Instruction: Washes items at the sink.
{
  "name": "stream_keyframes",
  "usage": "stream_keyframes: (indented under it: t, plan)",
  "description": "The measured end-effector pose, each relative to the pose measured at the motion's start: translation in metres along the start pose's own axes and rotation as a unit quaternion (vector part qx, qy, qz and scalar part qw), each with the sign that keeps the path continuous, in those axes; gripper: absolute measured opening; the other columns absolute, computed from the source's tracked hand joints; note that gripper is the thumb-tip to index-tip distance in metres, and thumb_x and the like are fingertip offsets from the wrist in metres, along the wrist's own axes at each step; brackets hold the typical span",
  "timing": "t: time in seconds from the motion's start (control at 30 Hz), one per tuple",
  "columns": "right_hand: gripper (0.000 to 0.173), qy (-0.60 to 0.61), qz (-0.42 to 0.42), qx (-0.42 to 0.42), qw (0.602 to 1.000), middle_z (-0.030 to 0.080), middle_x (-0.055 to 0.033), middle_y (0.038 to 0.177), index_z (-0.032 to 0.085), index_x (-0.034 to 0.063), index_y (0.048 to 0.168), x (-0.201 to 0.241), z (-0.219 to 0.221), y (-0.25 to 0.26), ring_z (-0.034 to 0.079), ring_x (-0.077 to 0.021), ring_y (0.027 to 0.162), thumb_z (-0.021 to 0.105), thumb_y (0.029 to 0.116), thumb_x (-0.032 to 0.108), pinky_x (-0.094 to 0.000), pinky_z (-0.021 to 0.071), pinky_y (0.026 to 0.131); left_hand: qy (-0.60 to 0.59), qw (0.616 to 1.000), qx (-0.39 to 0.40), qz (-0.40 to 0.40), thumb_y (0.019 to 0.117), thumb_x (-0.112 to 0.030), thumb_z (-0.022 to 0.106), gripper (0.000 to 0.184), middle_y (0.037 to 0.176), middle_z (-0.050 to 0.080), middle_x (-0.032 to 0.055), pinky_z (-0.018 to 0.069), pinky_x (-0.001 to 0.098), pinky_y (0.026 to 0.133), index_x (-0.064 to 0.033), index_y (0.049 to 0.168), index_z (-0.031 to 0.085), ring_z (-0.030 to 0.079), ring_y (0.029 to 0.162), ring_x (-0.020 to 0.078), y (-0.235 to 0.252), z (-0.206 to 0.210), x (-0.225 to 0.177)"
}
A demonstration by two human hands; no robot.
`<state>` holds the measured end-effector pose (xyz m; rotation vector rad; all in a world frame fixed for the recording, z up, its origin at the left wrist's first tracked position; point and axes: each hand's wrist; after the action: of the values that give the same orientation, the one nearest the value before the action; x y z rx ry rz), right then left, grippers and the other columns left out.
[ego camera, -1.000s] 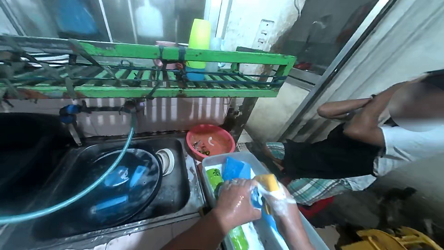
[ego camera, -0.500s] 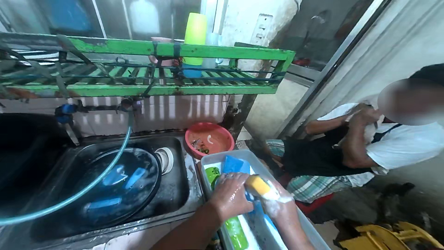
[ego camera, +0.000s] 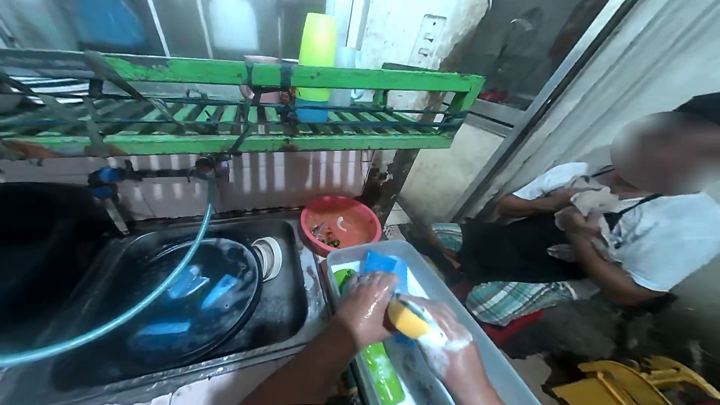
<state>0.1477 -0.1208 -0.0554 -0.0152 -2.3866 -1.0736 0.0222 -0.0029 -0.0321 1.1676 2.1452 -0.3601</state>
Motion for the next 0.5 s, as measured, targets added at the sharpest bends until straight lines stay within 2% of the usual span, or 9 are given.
stream_keyframes:
  t: [0.03,0.07,0.13,0.2,0.27,0.33,0.4,0.47,0.5]
  plan:
    - [0.030,0.010,0.012,0.029,0.999,0.077,-0.0147,0.106,0.077,-0.0033,0.108,0.000,-0.008,-0.006,0.073,-0.0276,0.103,0.062,0.0841,0.009,-0.0392,0.0553,0.097,0.018,0.999,-0.006,-0.027,0.0882,-0.016,0.073,0.066,0.152,0.051,0.0120,0.0283,0.0561,0.121,-0.0122,0.150,0.050,0.044,0.144,0.0299,-0.001,-0.009,-0.001]
    - [0.031,0.005,0.043,0.066,0.997,0.077,-0.0180,0.108,0.075,-0.0062,0.109,0.000,-0.019,-0.012,0.073,-0.0309,0.104,0.065,0.0829,0.005,-0.0421,0.0555,0.098,0.033,0.997,-0.041,-0.052,0.0905,-0.025,0.073,0.062,0.150,0.054,0.0088,0.0317,0.0547,0.120,-0.0166,0.149,0.053,0.047,0.142,0.0278,-0.002,-0.018,0.002]
    - [0.038,-0.014,0.158,0.172,0.972,0.071,-0.0292,0.118,0.067,-0.0137,0.121,-0.001,-0.042,-0.022,0.069,-0.0419,0.113,0.069,0.0855,0.000,-0.0523,0.0519,0.104,0.071,0.982,-0.154,-0.079,0.0888,-0.033,0.077,0.058,0.143,0.061,0.0071,0.0424,0.0556,0.112,-0.0237,0.144,0.060,0.055,0.134,0.0282,-0.009,-0.044,0.023]
    - [0.053,-0.020,0.256,0.278,0.926,0.062,-0.0335,0.131,0.056,-0.0129,0.136,-0.007,-0.056,-0.030,0.061,-0.0461,0.124,0.073,0.0916,0.011,-0.0557,0.0459,0.110,0.136,0.955,-0.229,-0.129,0.0880,-0.034,0.080,0.054,0.139,0.062,0.0124,0.0466,0.0584,0.107,-0.0206,0.138,0.065,0.058,0.128,0.0336,-0.022,-0.081,0.057]
    - [0.059,0.003,0.284,0.308,0.908,0.059,-0.0350,0.131,0.053,-0.0115,0.138,-0.013,-0.054,-0.045,0.060,-0.0487,0.121,0.071,0.0917,0.020,-0.0587,0.0465,0.107,0.190,0.930,-0.229,-0.214,0.0935,-0.038,0.074,0.043,0.142,0.059,0.0169,0.0426,0.0646,0.107,-0.0161,0.130,0.069,0.054,0.132,0.0402,-0.035,-0.115,0.091]
    - [0.046,0.009,0.265,0.317,0.911,0.061,-0.0343,0.127,0.059,-0.0117,0.129,-0.006,-0.046,-0.053,0.059,-0.0496,0.120,0.063,0.0919,0.015,-0.0600,0.0460,0.106,0.211,0.922,-0.196,-0.257,0.1012,-0.039,0.063,0.035,0.146,0.056,0.0177,0.0354,0.0668,0.111,-0.0143,0.124,0.073,0.047,0.138,0.0417,-0.036,-0.125,0.104]
    - [0.038,-0.031,0.232,0.357,0.904,0.063,-0.0310,0.129,0.066,-0.0070,0.121,0.005,-0.038,-0.051,0.056,-0.0509,0.126,0.064,0.0905,0.015,-0.0646,0.0443,0.105,0.222,0.943,-0.152,-0.195,0.1017,-0.032,0.062,0.030,0.146,0.057,0.0138,0.0370,0.0607,0.114,-0.0149,0.123,0.074,0.049,0.138,0.0368,-0.019,-0.103,0.084]
    - [0.038,-0.069,0.227,0.417,0.877,0.061,-0.0279,0.135,0.068,-0.0013,0.123,0.011,-0.034,-0.047,0.052,-0.0515,0.131,0.067,0.0907,0.018,-0.0677,0.0441,0.103,0.200,0.976,-0.072,-0.048,0.0987,-0.017,0.064,0.025,0.142,0.060,0.0125,0.0423,0.0585,0.112,-0.0131,0.122,0.074,0.052,0.135,0.0345,0.005,-0.050,0.050]
    - [0.040,-0.070,0.227,0.435,0.868,0.059,-0.0283,0.137,0.068,-0.0007,0.125,0.010,-0.034,-0.045,0.050,-0.0521,0.132,0.069,0.0904,0.019,-0.0681,0.0435,0.104,0.186,0.982,-0.005,0.038,0.0990,-0.009,0.061,0.028,0.144,0.059,0.0121,0.0401,0.0594,0.114,-0.0131,0.124,0.072,0.050,0.139,0.0341,0.016,-0.018,0.033]
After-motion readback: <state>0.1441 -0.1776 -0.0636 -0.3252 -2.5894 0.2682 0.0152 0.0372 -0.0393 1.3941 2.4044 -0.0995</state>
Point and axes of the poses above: each hand's wrist, its own y-axis towards the middle knuckle, its own z-axis out of the palm, x = y × z
